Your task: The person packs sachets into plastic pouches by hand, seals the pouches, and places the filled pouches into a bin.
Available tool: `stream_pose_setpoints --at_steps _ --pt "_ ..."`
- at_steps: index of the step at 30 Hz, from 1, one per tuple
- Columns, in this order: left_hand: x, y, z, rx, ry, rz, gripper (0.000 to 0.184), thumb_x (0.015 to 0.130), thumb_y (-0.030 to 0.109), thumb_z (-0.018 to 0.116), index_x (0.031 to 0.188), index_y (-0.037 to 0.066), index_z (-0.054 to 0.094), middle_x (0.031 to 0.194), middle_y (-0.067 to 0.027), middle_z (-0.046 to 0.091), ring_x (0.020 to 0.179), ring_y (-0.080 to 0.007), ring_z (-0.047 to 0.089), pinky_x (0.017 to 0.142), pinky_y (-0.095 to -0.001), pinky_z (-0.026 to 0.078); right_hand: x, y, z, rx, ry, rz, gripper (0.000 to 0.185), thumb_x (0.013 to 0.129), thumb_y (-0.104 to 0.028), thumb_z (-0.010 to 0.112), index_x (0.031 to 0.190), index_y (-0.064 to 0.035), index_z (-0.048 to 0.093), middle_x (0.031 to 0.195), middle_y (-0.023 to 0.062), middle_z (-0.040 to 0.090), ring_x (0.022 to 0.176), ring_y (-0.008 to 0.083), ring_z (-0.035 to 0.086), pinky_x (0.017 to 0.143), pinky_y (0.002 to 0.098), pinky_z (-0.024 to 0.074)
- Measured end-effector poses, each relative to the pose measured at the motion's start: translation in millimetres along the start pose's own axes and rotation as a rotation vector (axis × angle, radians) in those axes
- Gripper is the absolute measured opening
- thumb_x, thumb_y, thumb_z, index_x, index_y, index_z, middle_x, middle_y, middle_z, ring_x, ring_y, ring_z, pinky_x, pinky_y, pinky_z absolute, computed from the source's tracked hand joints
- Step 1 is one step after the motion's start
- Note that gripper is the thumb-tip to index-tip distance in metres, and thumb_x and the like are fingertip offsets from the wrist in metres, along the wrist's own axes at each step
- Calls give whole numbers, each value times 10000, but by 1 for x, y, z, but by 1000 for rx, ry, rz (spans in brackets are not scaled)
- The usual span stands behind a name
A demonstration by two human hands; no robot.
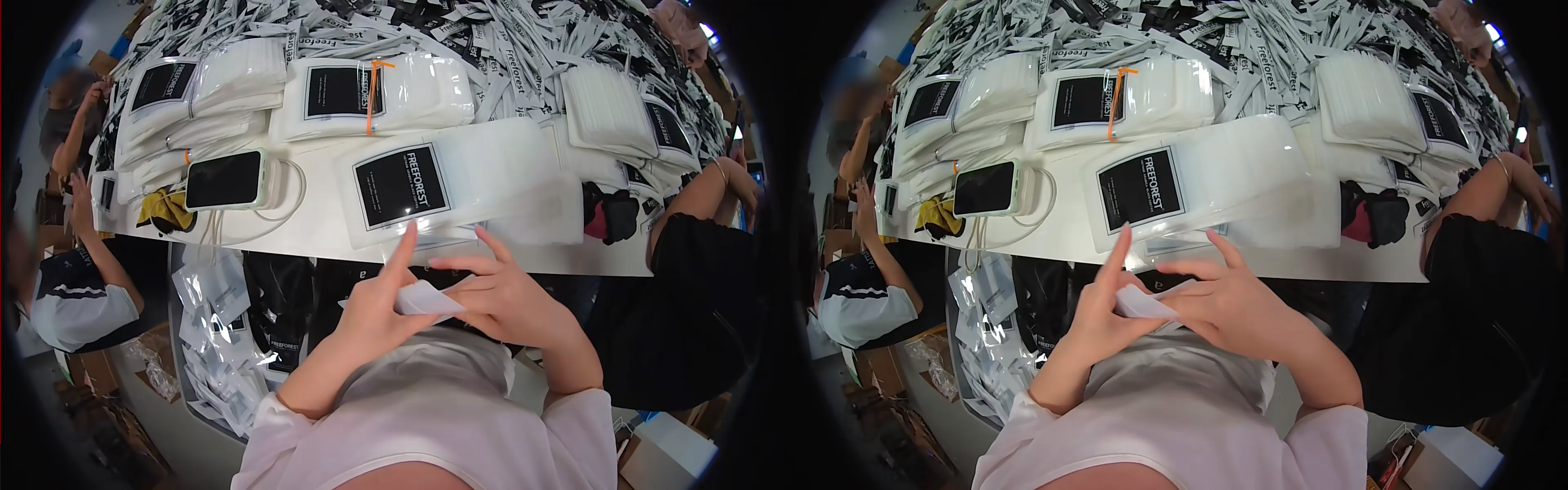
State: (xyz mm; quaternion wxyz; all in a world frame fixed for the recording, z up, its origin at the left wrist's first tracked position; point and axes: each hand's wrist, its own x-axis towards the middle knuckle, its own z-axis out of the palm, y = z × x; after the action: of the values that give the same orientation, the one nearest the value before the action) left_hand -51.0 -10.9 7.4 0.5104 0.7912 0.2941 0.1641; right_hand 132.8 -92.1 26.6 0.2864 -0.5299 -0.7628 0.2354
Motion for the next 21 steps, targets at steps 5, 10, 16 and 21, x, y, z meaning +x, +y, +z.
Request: stream_pose_setpoints --at_steps 5,10,16,21 --pt "0 6 2 -423 139 -45 503 713 104 745 1153 -18 534 791 -63 656 687 -95 611 589 -208 476 1 -9 11 180 486 245 214 716 -107 698 920 -78 641 853 59 607 849 216 548 750 350 430" --pt "-3 3 -4 -557 92 -99 111 770 44 667 844 -37 653 731 -54 653 636 -61 571 553 -189 448 -6 -1 22 287 378 172 108 733 -75 676 826 -36 639 801 81 602 704 226 557 583 304 452" --pt "-24 -2 -48 -338 176 196 155 795 97 612 835 -42 669 754 -129 663 539 -155 562 475 -240 412 30 -6 4 289 125 -97 217 762 -238 668 890 -64 639 864 59 615 776 216 587 717 327 443" --pt "-145 -31 -156 95 616 104 286 820 235 599 826 -44 661 684 -113 637 546 -155 545 525 -262 401 89 45 -53 -329 78 217 223 844 -138 535 1035 -48 608 990 131 615 907 282 585 825 381 450"
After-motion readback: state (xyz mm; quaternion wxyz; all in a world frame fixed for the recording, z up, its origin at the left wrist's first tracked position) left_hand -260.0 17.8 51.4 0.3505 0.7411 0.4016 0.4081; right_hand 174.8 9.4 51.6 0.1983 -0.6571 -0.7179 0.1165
